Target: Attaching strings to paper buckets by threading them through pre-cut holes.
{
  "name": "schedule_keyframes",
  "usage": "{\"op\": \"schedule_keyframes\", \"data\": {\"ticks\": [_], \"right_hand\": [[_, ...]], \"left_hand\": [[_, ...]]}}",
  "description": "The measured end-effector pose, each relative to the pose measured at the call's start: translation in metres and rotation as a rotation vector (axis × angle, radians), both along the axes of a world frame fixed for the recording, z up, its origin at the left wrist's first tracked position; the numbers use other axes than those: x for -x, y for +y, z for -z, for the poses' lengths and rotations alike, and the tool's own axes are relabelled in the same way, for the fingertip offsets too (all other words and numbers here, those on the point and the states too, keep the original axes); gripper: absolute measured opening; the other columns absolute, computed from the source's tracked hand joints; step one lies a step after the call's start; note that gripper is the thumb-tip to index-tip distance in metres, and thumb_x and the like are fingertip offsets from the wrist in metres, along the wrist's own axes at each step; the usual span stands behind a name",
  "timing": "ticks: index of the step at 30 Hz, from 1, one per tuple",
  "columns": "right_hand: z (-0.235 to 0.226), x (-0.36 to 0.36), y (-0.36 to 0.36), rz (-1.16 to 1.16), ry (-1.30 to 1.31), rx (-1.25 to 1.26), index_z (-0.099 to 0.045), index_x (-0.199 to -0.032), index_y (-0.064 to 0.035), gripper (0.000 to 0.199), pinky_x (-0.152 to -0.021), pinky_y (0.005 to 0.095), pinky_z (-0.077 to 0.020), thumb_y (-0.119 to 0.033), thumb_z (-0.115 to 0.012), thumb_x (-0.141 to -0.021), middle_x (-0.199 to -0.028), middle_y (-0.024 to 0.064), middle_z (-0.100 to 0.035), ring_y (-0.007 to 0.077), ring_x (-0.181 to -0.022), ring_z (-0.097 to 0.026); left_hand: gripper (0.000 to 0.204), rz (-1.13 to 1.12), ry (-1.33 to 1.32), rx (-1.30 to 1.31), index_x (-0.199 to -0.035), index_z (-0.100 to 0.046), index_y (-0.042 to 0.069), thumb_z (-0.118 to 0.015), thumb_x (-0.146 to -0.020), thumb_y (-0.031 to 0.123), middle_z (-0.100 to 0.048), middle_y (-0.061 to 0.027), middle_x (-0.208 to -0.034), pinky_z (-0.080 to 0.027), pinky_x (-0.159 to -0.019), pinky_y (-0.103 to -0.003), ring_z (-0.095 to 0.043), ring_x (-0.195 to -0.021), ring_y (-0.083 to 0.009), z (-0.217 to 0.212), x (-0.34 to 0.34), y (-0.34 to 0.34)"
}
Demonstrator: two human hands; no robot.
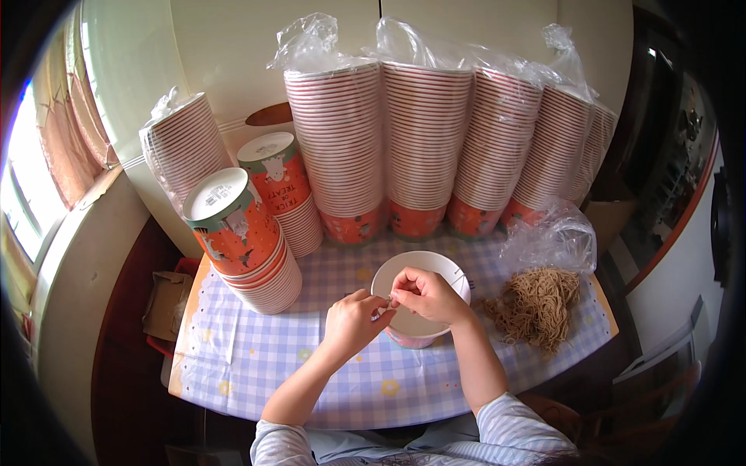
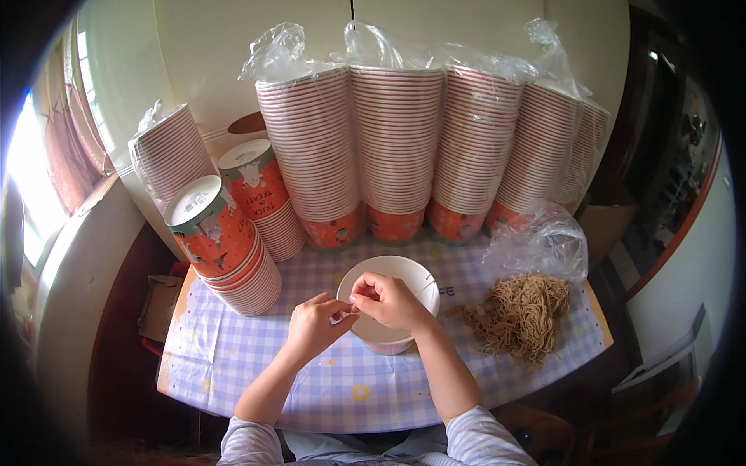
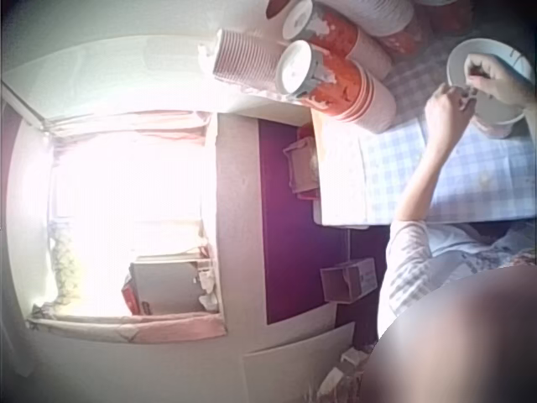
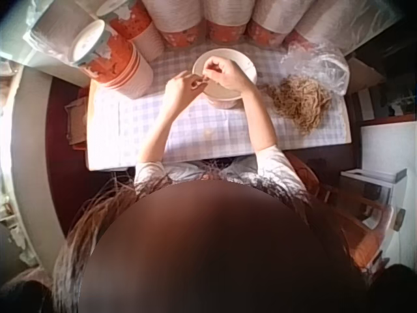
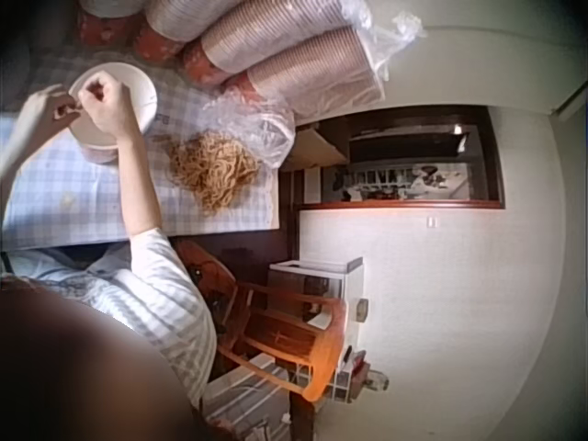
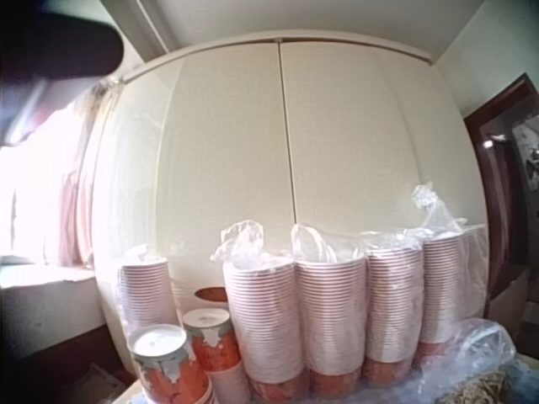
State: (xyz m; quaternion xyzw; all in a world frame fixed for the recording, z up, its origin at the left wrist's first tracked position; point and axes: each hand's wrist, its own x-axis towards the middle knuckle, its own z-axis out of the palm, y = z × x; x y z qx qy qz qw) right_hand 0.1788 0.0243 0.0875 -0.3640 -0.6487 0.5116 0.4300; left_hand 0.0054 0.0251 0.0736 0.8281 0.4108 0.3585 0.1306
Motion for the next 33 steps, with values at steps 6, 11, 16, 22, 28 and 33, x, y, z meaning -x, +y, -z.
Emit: {"op": "schedule_keyframes", "data": {"ticks": [6, 11, 16, 22, 28, 33], "right_hand": [[0.002, -0.004, 0.001, 0.014, 0.001, -0.012, -0.054, -0.086, -0.0038, 0.007, -0.055, 0.0175, -0.0415, -0.011, -0.054, -0.085, -0.077, -0.0015, -0.057, 0.0028, -0.069, -0.051], [0.004, -0.002, 0.003, 0.019, 0.002, -0.097, -0.057, -0.085, -0.0029, 0.008, -0.058, 0.0179, -0.0418, -0.01, -0.055, -0.084, -0.077, -0.0021, -0.056, 0.0027, -0.069, -0.05], [0.003, -0.003, 0.002, 0.012, -0.047, -0.094, -0.058, -0.084, -0.0018, 0.006, -0.062, 0.0187, -0.0425, -0.008, -0.057, -0.083, -0.077, -0.0024, -0.056, 0.0038, -0.069, -0.051], [0.005, -0.004, 0.003, 0.009, -0.105, -0.066, -0.059, -0.084, -0.0014, 0.006, -0.065, 0.0208, -0.0439, -0.007, -0.058, -0.083, -0.077, -0.0011, -0.059, 0.0051, -0.072, -0.053], [0.0, -0.003, 0.0, 0.023, -0.188, -0.057, -0.059, -0.085, -0.0011, 0.007, -0.067, 0.0221, -0.0449, -0.008, -0.059, -0.083, -0.078, 0.0008, -0.062, 0.0064, -0.073, -0.055], [-0.001, -0.001, -0.001, 0.017, -0.262, -0.119, -0.06, -0.087, -0.0007, 0.009, -0.068, 0.0228, -0.0455, -0.008, -0.059, -0.083, -0.081, 0.0018, -0.063, 0.0073, -0.075, -0.056]], "left_hand": [[0.007, 0.061, -0.141, 0.167, -0.077, -0.064, 0.005, -0.066, -0.073, 0.01, -0.059, -0.0036, -0.069, -0.047, -0.053, -0.024, -0.059, -0.058, -0.0116, -0.009, 0.001, 0.001], [0.01, 0.267, -0.537, 0.509, -0.083, -0.059, 0.0, -0.06, -0.077, 0.007, -0.064, -0.0057, -0.079, -0.044, -0.051, -0.022, -0.054, -0.056, -0.0064, 0.009, 0.009, 0.01], [0.007, 0.275, -0.524, 0.679, -0.086, -0.055, -0.002, -0.056, -0.081, 0.001, -0.058, -0.0021, -0.078, -0.043, -0.063, -0.018, -0.052, -0.07, -0.0055, 0.003, 0.01, 0.012], [0.007, 0.254, -0.536, 0.649, -0.086, -0.056, -0.003, -0.055, -0.081, 0.002, -0.058, -0.0026, -0.076, -0.044, -0.063, -0.019, -0.053, -0.07, -0.0057, 0.001, 0.01, 0.012], [0.008, 0.243, -0.568, 0.595, -0.085, -0.057, -0.004, -0.058, -0.08, 0.003, -0.06, -0.0037, -0.077, -0.044, -0.062, -0.019, -0.053, -0.07, -0.0055, 0.003, 0.011, 0.012], [0.008, 0.186, -0.483, 0.501, -0.082, -0.058, -0.002, -0.061, -0.079, 0.004, -0.06, -0.0019, -0.073, -0.042, -0.056, -0.017, -0.05, -0.063, -0.003, -0.001, 0.011, 0.01]]}}
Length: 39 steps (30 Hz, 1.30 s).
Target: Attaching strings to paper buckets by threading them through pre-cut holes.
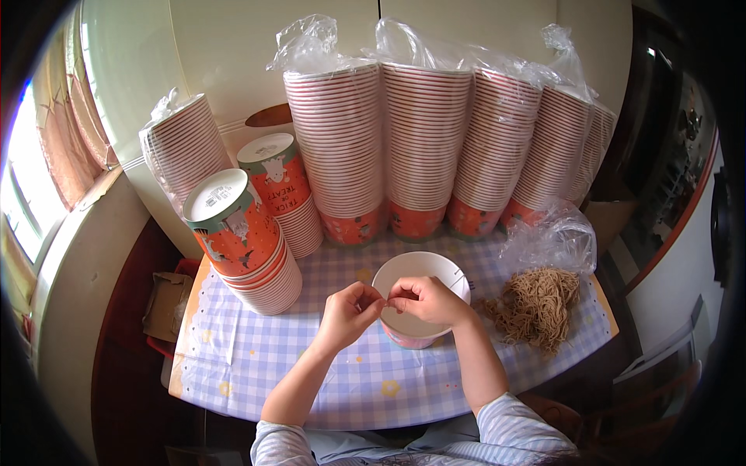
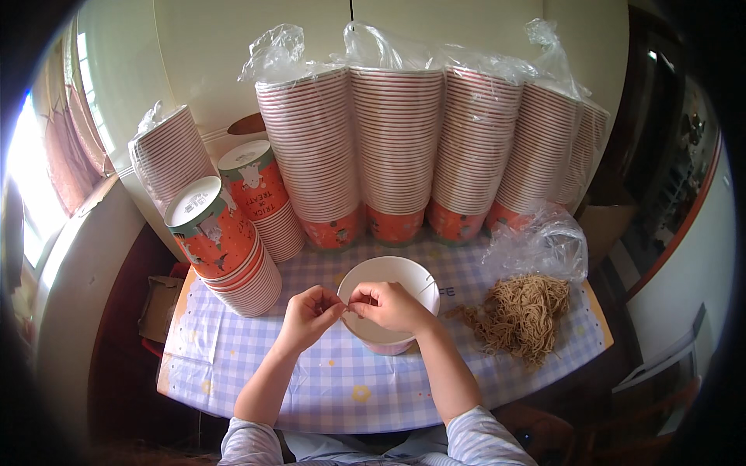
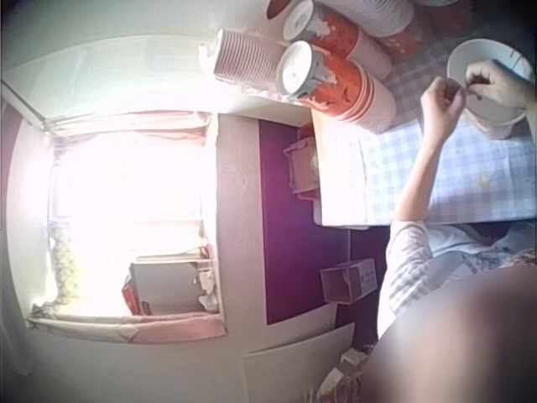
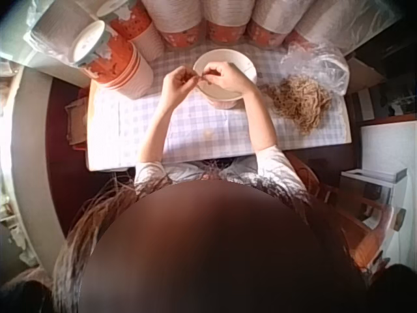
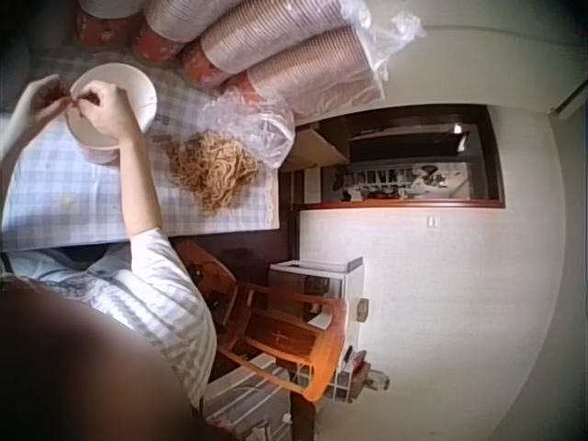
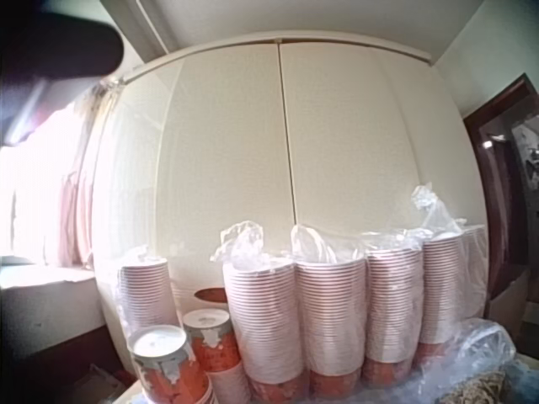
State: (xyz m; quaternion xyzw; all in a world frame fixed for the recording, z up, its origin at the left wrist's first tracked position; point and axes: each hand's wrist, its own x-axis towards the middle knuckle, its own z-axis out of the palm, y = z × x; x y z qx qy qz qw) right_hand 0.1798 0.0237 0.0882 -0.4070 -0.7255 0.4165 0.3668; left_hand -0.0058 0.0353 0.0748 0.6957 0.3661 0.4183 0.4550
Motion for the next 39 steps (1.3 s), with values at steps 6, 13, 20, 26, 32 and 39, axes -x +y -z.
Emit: {"op": "schedule_keyframes", "data": {"ticks": [6, 13, 20, 26, 32, 39], "right_hand": [[-0.008, 0.0, -0.004, 0.006, -0.043, -0.012, -0.061, -0.087, -0.0002, 0.009, -0.068, 0.0237, -0.0463, -0.007, -0.058, -0.082, -0.08, 0.0033, -0.064, 0.0079, -0.075, -0.058], [-0.004, 0.0, -0.002, 0.006, -0.079, -0.024, -0.061, -0.086, 0.0002, 0.008, -0.067, 0.0238, -0.0465, -0.006, -0.058, -0.081, -0.079, 0.0037, -0.065, 0.0081, -0.074, -0.058], [0.001, -0.001, 0.0, 0.044, -0.002, -0.007, -0.06, -0.085, 0.0002, 0.009, -0.067, 0.0225, -0.0455, -0.009, -0.059, -0.083, -0.078, 0.002, -0.064, 0.0066, -0.073, -0.056], [0.0, -0.002, -0.001, 0.036, 0.064, 0.001, -0.06, -0.086, -0.0005, 0.009, -0.067, 0.0214, -0.0449, -0.009, -0.058, -0.084, -0.079, 0.0001, -0.061, 0.0059, -0.074, -0.054], [-0.003, 0.0, -0.003, 0.041, 0.129, -0.057, -0.06, -0.086, -0.0006, 0.008, -0.067, 0.0219, -0.046, -0.008, -0.059, -0.083, -0.08, 0.0016, -0.062, 0.0071, -0.074, -0.056], [-0.008, 0.002, -0.006, 0.033, 0.139, -0.092, -0.06, -0.085, 0.0, 0.007, -0.066, 0.0221, -0.0471, -0.006, -0.059, -0.083, -0.078, 0.0027, -0.062, 0.0081, -0.072, -0.057]], "left_hand": [[0.007, -0.041, 0.052, -0.08, -0.079, -0.058, 0.0, -0.062, -0.079, 0.006, -0.06, 0.0001, -0.069, -0.039, -0.052, -0.017, -0.047, -0.058, -0.0017, -0.006, 0.0, -0.002], [0.007, -0.034, -0.012, -0.057, -0.083, -0.055, 0.0, -0.06, -0.081, 0.005, -0.06, -0.0021, -0.073, -0.043, -0.057, -0.018, -0.055, -0.067, -0.0046, -0.002, 0.002, 0.001], [0.009, 0.192, -0.309, 0.242, -0.086, -0.051, 0.0, -0.058, -0.081, 0.004, -0.056, -0.0026, -0.078, -0.043, -0.061, -0.019, -0.055, -0.073, -0.008, -0.005, 0.003, 0.002], [0.011, 0.202, -0.039, 0.263, -0.084, -0.052, 0.0, -0.059, -0.082, 0.008, -0.054, -0.0007, -0.073, -0.042, -0.057, -0.018, -0.05, -0.065, -0.0059, -0.003, 0.007, 0.004], [0.021, 0.131, 0.052, 0.094, -0.083, -0.06, -0.002, -0.065, -0.078, 0.018, -0.058, -0.0005, -0.065, -0.042, -0.051, -0.02, -0.05, -0.056, -0.0037, -0.006, 0.002, -0.004], [0.02, -0.02, 0.109, 0.049, -0.087, -0.063, 0.0, -0.066, -0.077, 0.016, -0.061, -0.0035, -0.064, -0.042, -0.045, -0.02, -0.054, -0.049, -0.0048, -0.011, -0.006, -0.012]]}}
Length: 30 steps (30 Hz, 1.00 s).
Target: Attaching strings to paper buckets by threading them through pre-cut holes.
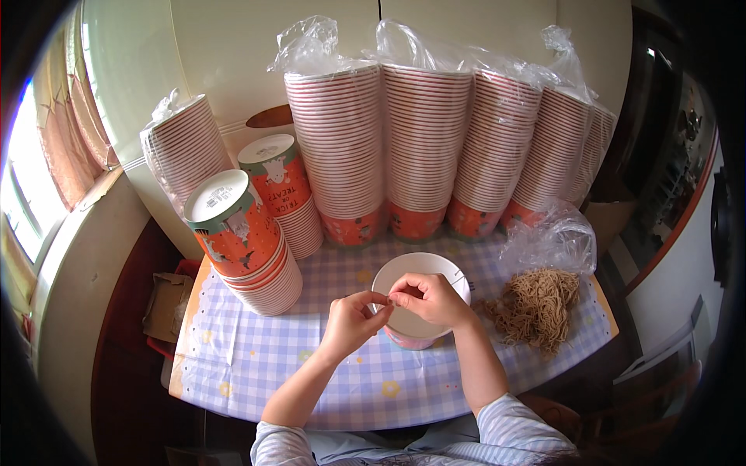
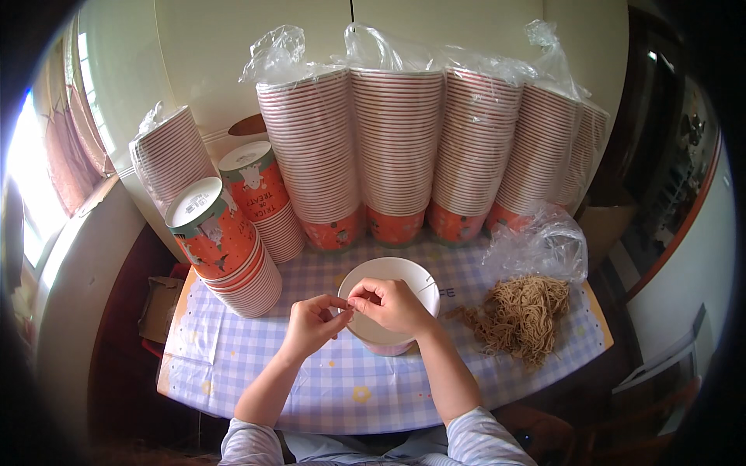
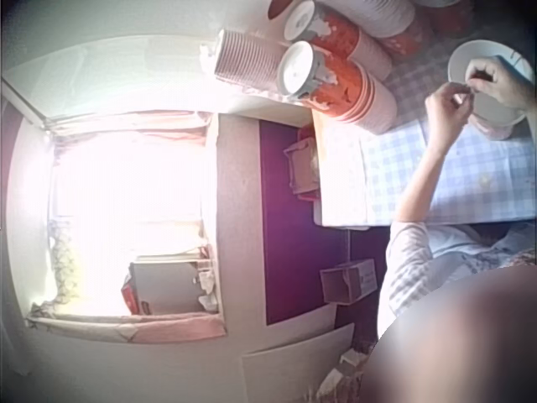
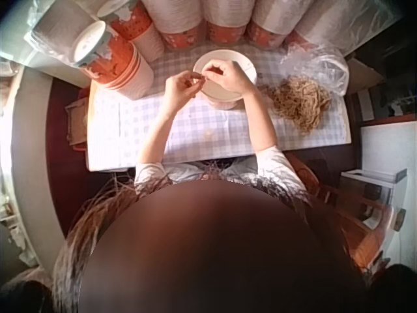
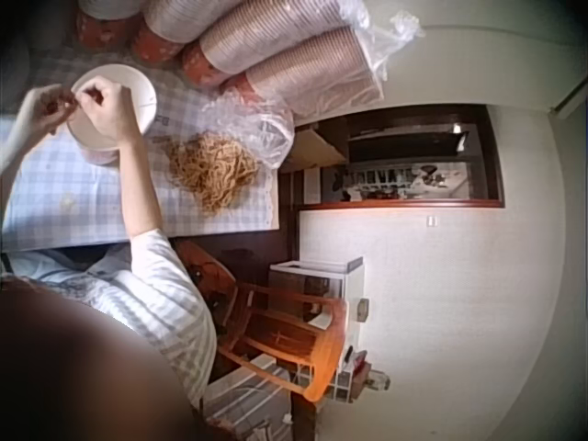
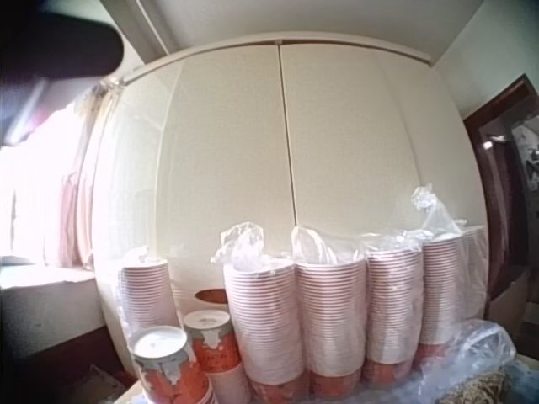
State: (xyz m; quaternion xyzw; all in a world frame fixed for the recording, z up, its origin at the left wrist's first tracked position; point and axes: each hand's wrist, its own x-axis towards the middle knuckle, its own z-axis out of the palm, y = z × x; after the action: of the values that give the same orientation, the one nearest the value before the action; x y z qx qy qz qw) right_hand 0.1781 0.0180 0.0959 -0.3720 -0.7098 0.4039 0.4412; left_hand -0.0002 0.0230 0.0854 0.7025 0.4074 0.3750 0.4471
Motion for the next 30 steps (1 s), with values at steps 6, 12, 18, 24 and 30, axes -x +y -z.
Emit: {"op": "schedule_keyframes", "data": {"ticks": [6, 12, 18, 24, 30], "right_hand": [[0.003, -0.001, 0.001, 0.008, 0.014, 0.01, -0.06, -0.085, 0.0006, 0.007, -0.066, 0.0221, -0.0474, -0.005, -0.058, -0.082, -0.078, 0.0029, -0.062, 0.0083, -0.073, -0.058], [0.003, 0.0, 0.001, 0.009, 0.0, 0.022, -0.061, -0.087, 0.0009, 0.008, -0.068, 0.0219, -0.0469, -0.004, -0.057, -0.082, -0.08, 0.003, -0.062, 0.008, -0.075, -0.057], [0.005, -0.001, 0.002, 0.013, -0.002, 0.007, -0.061, -0.088, 0.0008, 0.009, -0.068, 0.022, -0.0467, -0.005, -0.058, -0.082, -0.08, 0.0028, -0.063, 0.0078, -0.075, -0.057], [0.002, 0.0, 0.001, 0.022, -0.01, -0.01, -0.061, -0.086, 0.0003, 0.008, -0.067, 0.0218, -0.0468, -0.005, -0.059, -0.081, -0.079, 0.0021, -0.062, 0.0074, -0.073, -0.057], [0.002, -0.001, 0.001, 0.03, 0.0, -0.014, -0.059, -0.084, -0.0005, 0.005, -0.066, 0.0212, -0.0466, -0.004, -0.059, -0.081, -0.076, 0.0008, -0.061, 0.0062, -0.072, -0.056]], "left_hand": [[0.012, -0.018, -0.123, 0.043, -0.084, -0.06, -0.001, -0.063, -0.078, 0.009, -0.062, -0.0049, -0.068, -0.044, -0.047, -0.02, -0.056, -0.051, -0.0058, 0.005, -0.006, -0.001], [0.007, 0.034, -0.414, 0.062, -0.083, -0.054, -0.003, -0.056, -0.08, 0.002, -0.061, -0.0052, -0.075, -0.045, -0.057, -0.019, -0.057, -0.064, -0.0067, 0.018, -0.004, 0.007], [0.005, 0.033, -0.405, 0.062, -0.083, -0.055, -0.003, -0.055, -0.08, 0.001, -0.059, -0.0022, -0.072, -0.043, -0.058, -0.017, -0.053, -0.065, -0.0038, 0.017, -0.007, 0.006], [0.006, 0.001, -0.356, 0.022, -0.082, -0.056, -0.002, -0.057, -0.081, 0.003, -0.057, 0.0006, -0.069, -0.041, -0.055, -0.016, -0.05, -0.063, -0.0015, 0.02, -0.008, 0.007], [0.005, -0.017, -0.357, 0.002, -0.082, -0.056, -0.001, -0.059, -0.081, 0.003, -0.056, 0.0024, -0.068, -0.039, -0.054, -0.016, -0.048, -0.061, -0.0009, 0.02, -0.01, 0.007]]}}
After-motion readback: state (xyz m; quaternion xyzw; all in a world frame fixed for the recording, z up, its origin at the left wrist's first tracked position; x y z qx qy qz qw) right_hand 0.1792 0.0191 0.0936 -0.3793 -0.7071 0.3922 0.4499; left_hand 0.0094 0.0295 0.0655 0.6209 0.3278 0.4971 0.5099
